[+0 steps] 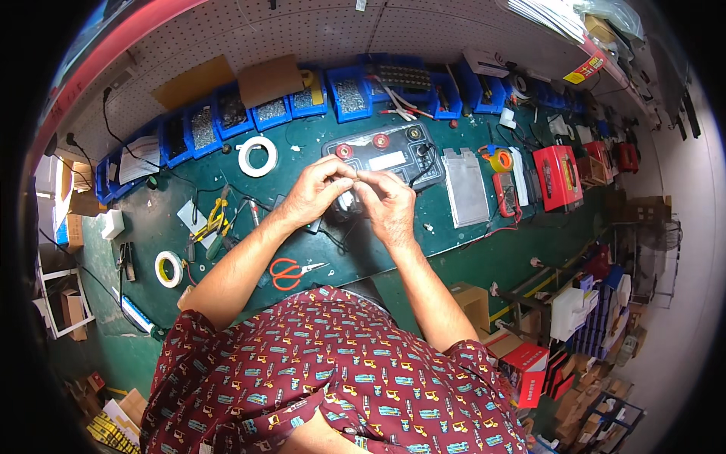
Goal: The person works on a small electronic device at a cluttered workbench. They use scissors to cut wires, pliers to strip insulation, and a screwdriver to tighten connections on the device's terminals. The person repeatedly strips and connects wires to the device throughout the clip.
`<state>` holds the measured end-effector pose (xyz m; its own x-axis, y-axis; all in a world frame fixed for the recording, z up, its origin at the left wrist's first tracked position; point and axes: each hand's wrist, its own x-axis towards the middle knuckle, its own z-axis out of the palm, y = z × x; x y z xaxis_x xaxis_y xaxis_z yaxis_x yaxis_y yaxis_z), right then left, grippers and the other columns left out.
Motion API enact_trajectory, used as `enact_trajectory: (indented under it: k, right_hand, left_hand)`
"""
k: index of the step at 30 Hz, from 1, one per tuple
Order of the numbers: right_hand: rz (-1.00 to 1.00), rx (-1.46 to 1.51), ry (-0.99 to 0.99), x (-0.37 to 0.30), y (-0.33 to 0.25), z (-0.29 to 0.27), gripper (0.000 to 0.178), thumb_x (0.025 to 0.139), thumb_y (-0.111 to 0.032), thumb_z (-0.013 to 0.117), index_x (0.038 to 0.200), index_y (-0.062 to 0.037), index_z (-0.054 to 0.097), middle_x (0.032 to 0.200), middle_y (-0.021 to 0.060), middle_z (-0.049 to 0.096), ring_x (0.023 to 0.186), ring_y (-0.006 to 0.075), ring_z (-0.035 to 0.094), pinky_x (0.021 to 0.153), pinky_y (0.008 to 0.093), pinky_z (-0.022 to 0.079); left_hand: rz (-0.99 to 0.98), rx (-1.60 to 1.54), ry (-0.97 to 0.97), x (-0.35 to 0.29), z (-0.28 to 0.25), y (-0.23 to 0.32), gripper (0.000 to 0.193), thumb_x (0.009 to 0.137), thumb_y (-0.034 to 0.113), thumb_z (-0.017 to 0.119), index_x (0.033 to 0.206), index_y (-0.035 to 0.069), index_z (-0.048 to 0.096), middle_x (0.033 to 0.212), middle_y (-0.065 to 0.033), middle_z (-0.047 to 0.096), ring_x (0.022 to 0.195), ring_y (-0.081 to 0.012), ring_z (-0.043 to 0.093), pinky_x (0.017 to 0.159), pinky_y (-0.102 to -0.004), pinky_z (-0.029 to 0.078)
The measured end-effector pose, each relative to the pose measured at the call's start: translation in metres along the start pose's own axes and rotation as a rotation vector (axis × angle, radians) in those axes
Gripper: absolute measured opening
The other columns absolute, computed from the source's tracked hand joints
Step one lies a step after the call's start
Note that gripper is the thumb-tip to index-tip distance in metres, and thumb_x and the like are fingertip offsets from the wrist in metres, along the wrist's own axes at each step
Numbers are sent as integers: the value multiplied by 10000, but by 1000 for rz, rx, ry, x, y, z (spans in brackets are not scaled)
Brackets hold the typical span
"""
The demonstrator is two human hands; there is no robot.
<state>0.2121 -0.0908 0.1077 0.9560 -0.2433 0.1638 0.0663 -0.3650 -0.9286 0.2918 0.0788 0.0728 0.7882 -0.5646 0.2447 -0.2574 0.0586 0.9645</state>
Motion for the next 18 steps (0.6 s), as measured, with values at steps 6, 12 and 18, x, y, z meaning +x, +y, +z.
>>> enact_trajectory:
  k: [6,12,18]
  right_hand:
    - [-91,-30,-29,5,7,-1,151,861,-30,751,1007,11,754,991,119,731,863,181,701,774,306,562]
    - [83,238,-93,5,6,4,128,924,-22,705,1046,9,726,873,27,726,654,46,608,595,221,509]
    - [97,243,-124,6,6,2,106,945,-27,704,1047,-10,724,830,3,684,678,40,580,583,197,466]
  left_hand:
    - [-61,48,250,-21,12,0,166,899,62,731,1043,2,674,946,-81,655,823,-152,650,713,-287,524]
    - [-328,685,-39,-169,-4,-47,203,851,119,758,1014,43,663,964,-139,644,870,-298,674,761,-397,555]
    - [-612,752,-147,-252,-15,-69,218,853,84,698,1067,55,669,1092,-172,636,1089,-382,628,885,-479,555]
